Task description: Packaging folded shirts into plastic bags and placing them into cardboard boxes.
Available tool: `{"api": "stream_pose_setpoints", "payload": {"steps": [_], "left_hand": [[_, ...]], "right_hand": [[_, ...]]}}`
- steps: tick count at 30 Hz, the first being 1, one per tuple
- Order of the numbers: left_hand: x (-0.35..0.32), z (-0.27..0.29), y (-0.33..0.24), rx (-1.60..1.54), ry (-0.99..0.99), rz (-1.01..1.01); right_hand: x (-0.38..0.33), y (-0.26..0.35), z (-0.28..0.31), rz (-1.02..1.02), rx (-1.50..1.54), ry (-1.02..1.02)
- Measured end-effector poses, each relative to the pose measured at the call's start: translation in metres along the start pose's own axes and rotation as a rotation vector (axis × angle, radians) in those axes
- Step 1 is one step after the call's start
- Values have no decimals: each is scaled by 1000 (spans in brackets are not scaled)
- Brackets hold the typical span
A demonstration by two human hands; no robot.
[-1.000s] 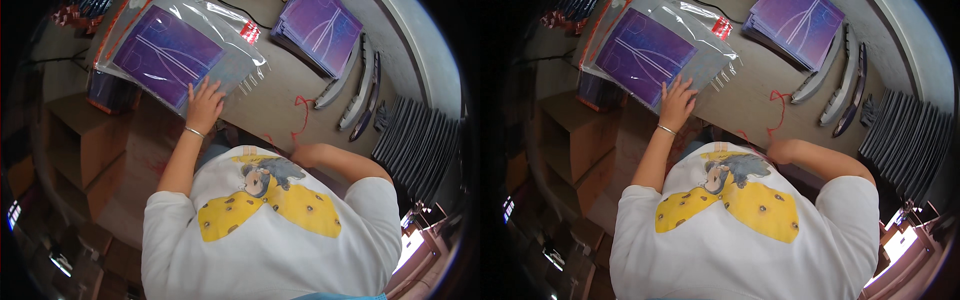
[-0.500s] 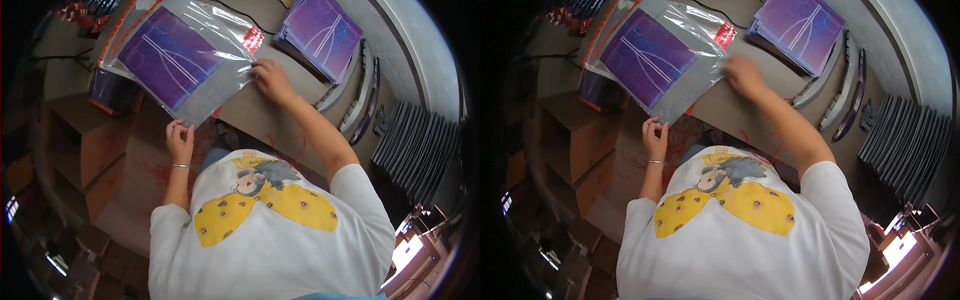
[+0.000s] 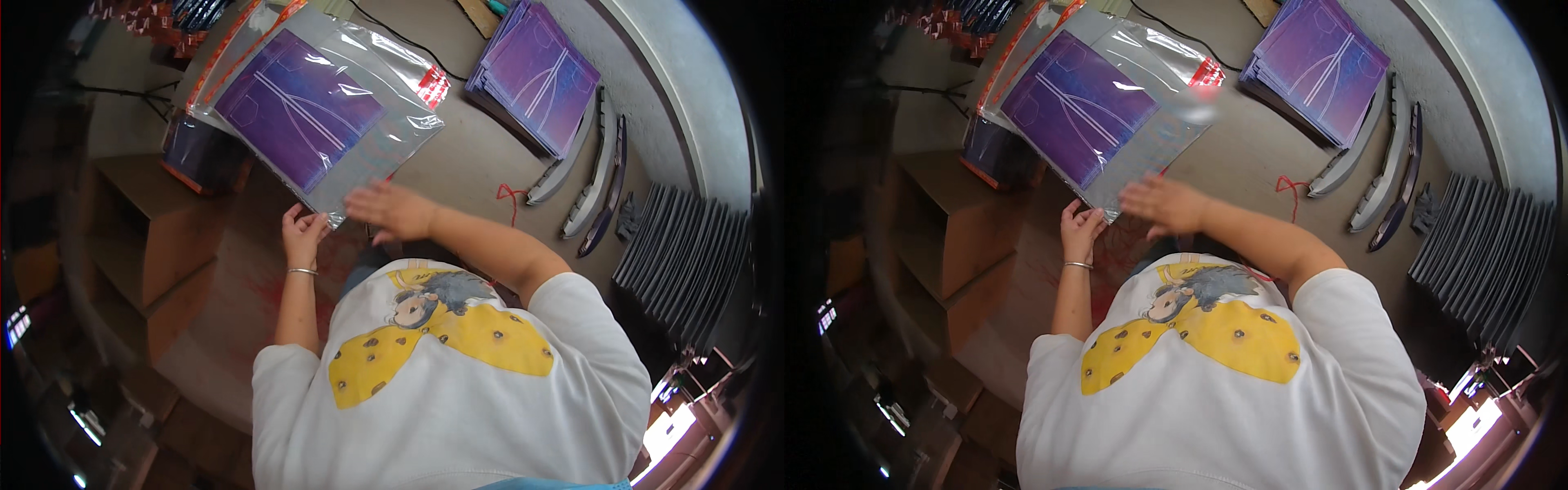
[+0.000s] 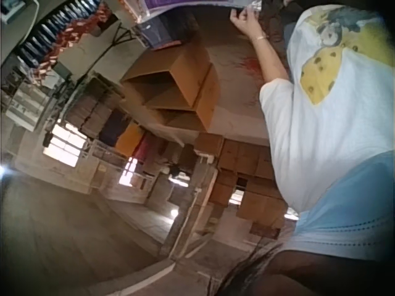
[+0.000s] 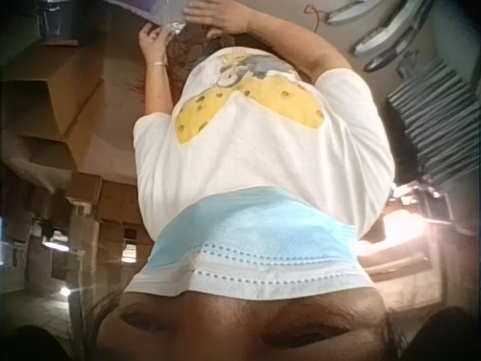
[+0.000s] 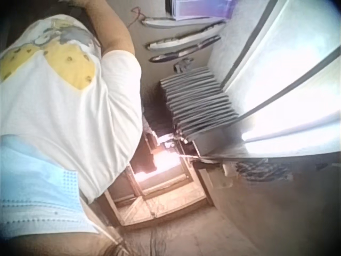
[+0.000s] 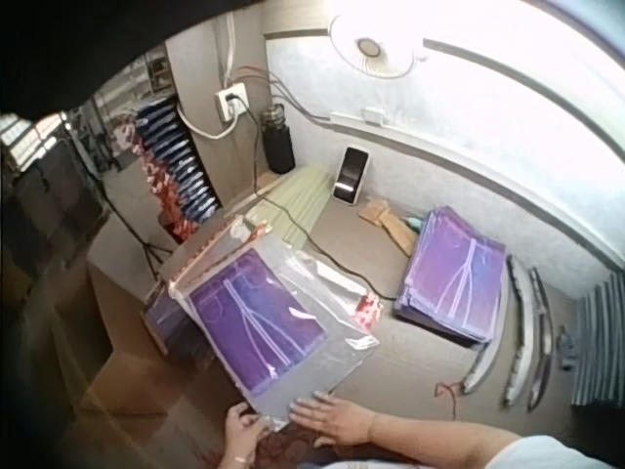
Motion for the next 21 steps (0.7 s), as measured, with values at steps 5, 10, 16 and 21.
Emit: {"api": "stream_pose_setpoints", "payload": {"steps": [5, 10, 16, 21], "left_hand": [[-16, 0, -38, -132, 305, -47], [-59, -55, -138, -286, 521, -323], [-86, -132, -174, 244, 919, -701], [-80, -183, -125, 573, 1032, -545]], "right_hand": [[-53, -54, 88, -401, -128, -518], [-17, 19, 126, -278, -289, -341], [-163, 117, 194, -91, 114, -1278], [-349, 252, 66, -992, 391, -1916]]}}
Point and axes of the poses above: each hand's wrist, its own x-axis towards the middle knuckle, its own z-axis out of the back of the hand, y = z × x, the point moved 4 cm from there along x, towards the middle knuckle, and after that the axes turned 15 degrees about x, right-handed, at the moved point
